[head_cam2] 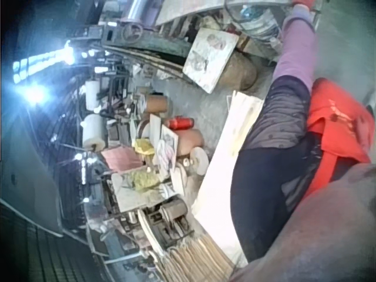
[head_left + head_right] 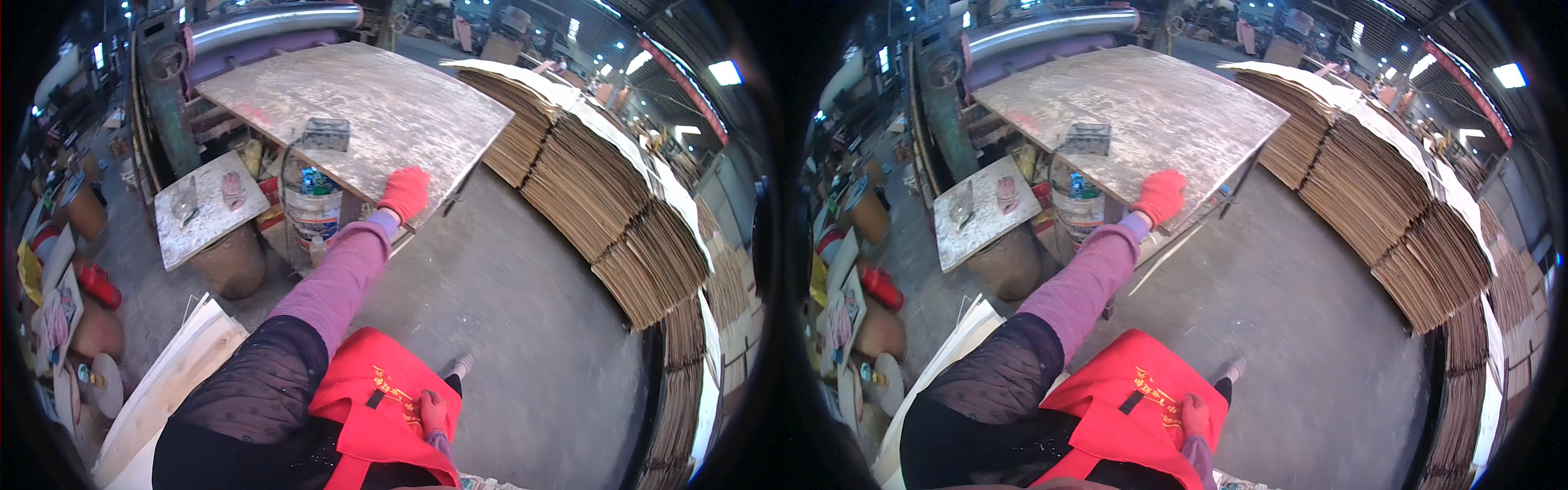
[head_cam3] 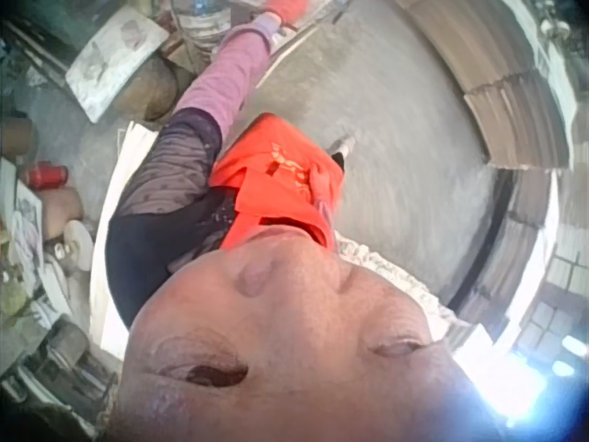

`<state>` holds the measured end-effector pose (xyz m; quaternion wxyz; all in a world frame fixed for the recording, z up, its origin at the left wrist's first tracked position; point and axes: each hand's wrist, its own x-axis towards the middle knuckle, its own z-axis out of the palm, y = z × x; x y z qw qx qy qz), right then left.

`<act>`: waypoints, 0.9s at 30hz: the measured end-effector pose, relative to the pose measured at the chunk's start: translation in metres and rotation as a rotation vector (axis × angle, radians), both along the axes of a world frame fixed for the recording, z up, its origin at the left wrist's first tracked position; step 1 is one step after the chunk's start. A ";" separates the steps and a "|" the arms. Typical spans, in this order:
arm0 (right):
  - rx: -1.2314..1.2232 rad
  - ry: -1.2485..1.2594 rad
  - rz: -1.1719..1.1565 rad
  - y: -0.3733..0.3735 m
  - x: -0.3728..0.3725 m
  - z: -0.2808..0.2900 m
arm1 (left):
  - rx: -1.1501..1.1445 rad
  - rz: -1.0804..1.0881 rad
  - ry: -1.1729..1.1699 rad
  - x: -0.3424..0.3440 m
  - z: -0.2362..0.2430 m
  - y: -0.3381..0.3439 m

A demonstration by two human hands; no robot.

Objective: Processing or sorting wood veneer sheets at an industrial gluing or pressing station.

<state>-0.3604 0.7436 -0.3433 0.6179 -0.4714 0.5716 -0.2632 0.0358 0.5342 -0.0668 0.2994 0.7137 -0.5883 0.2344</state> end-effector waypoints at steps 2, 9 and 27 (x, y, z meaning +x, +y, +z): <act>0.008 0.001 -0.011 -0.001 -0.002 -0.004 | -0.002 -0.018 -0.001 0.001 0.000 -0.002; -0.054 0.072 0.047 -0.002 -0.003 -0.006 | -0.068 0.021 0.039 0.001 -0.001 -0.005; -0.081 0.097 0.068 -0.003 -0.004 -0.010 | -0.018 0.016 0.065 -0.001 0.002 -0.004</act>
